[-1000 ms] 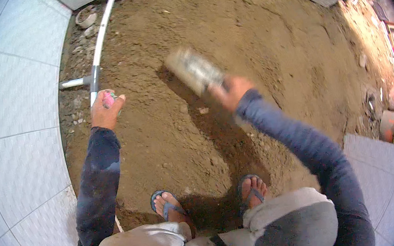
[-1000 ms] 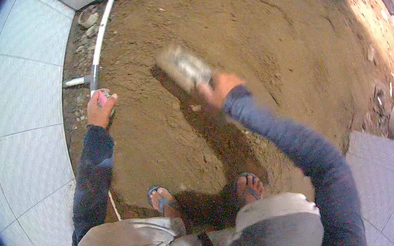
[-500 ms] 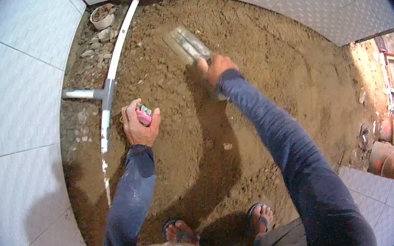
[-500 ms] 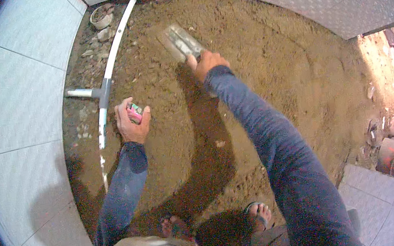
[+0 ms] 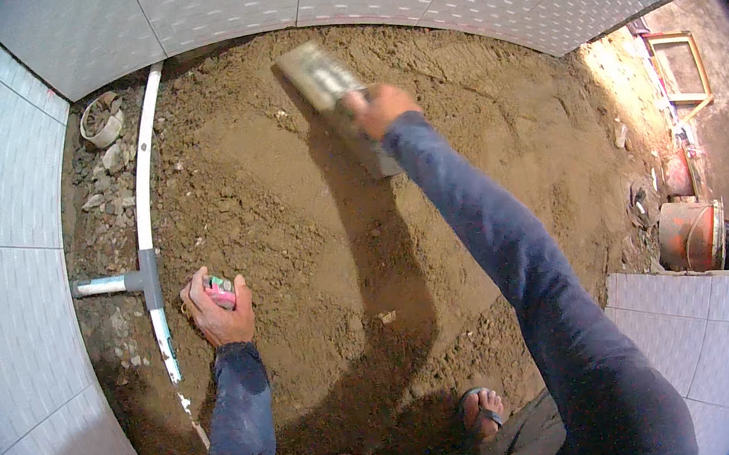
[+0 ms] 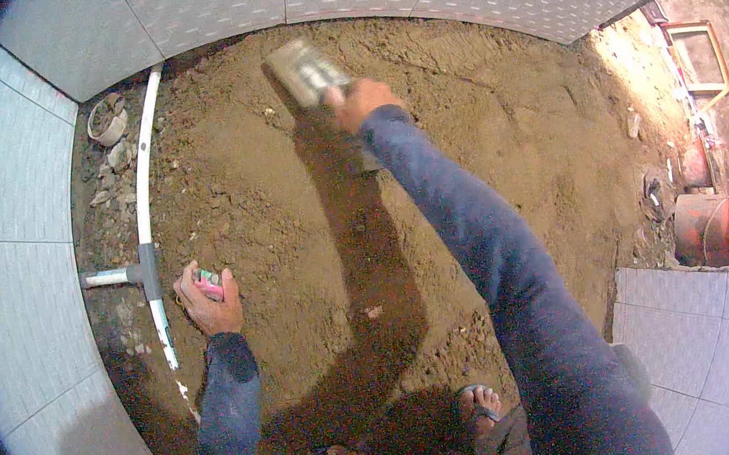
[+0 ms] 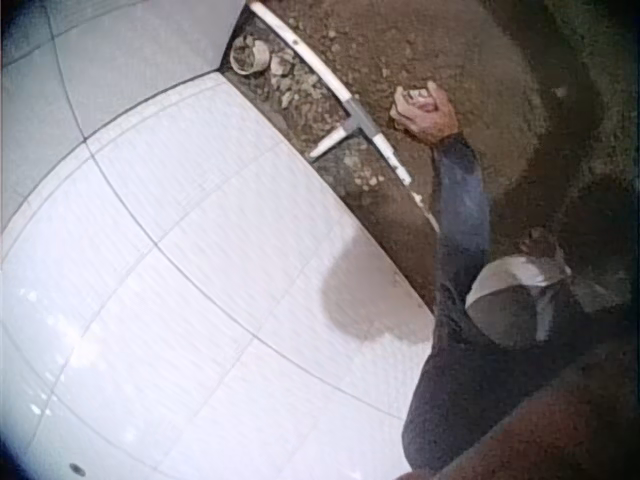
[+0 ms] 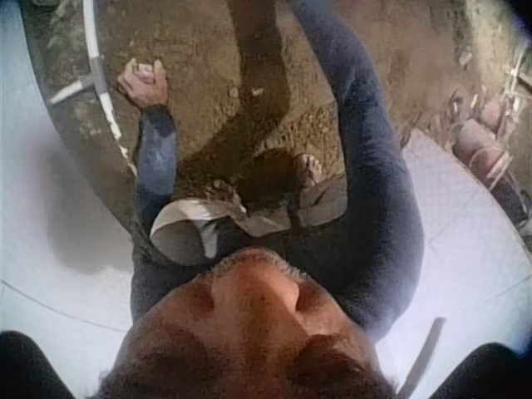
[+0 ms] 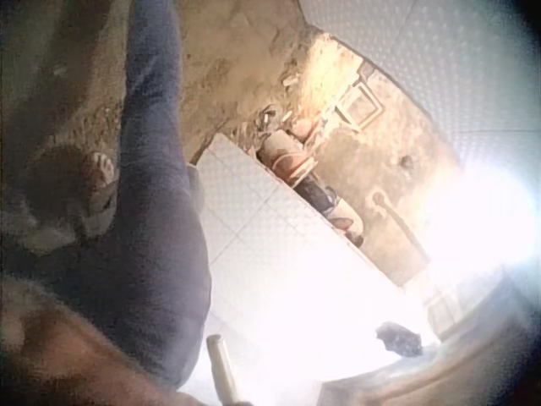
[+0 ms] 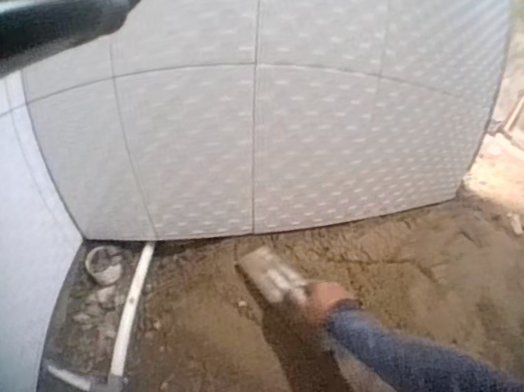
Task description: The person uses a trowel to spread and level wet cement on a floor inside a tiled room. Another person pours additional cement from a bucket onto the floor, and the person continues to smooth the surface with the trowel.
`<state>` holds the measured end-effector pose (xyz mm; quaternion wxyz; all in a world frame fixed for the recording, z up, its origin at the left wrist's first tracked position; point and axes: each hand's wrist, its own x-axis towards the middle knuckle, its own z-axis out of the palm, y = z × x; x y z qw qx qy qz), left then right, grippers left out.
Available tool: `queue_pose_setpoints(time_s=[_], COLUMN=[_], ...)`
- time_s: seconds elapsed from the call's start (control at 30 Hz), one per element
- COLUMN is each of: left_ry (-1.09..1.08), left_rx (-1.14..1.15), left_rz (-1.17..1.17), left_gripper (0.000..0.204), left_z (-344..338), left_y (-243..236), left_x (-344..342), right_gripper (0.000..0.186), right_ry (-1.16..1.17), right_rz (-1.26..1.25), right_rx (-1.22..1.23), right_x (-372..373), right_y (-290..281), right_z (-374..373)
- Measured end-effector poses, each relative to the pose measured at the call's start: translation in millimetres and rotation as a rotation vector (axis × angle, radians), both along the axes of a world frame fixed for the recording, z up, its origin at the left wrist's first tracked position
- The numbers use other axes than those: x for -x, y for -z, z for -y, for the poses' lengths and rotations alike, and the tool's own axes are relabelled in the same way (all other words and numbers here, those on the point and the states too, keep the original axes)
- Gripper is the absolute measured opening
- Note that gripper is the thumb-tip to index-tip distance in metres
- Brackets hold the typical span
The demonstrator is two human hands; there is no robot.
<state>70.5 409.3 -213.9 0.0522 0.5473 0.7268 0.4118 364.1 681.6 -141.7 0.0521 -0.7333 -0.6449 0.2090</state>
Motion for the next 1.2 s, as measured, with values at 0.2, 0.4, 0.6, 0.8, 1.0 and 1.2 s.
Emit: queue_pose_setpoints(time_s=[0.2, 0.4, 0.6, 0.8, 1.0, 1.2], left_ry=[0.014, -0.047, -0.060, -0.031, -0.072, 0.261], left_rx=[0.016, 0.046, 0.082, 0.070, 0.130, -0.001], left_rz=[0.014, -0.017, -0.063, -0.119, -0.139, -0.047], left_gripper=[0.056, 0.053, 0.054, 0.052, 0.049, 0.056], left_z=[-8, -8, -6, -12, -5, -150], left_y=[5, -5, 0, 12, 11, -21], left_x=[-13, -9, -15, -19, -18, -123], right_gripper=[0.067, 0.073, 0.077, 0.074, 0.067, 0.056], right_ry=[0.426, 0.395, 0.397, 0.653, 0.605, 0.733], right_rz=[0.140, 0.084, 0.088, 0.161, 0.066, -0.410], right_rx=[-0.169, -0.001, -0.077, -0.117, -0.075, -0.222], right_x=[-113, -174, -212, -280, -286, -351], right_y=[26, 5, -6, 20, 9, 30], right_z=[-4, -13, 0, 11, 43, 48])
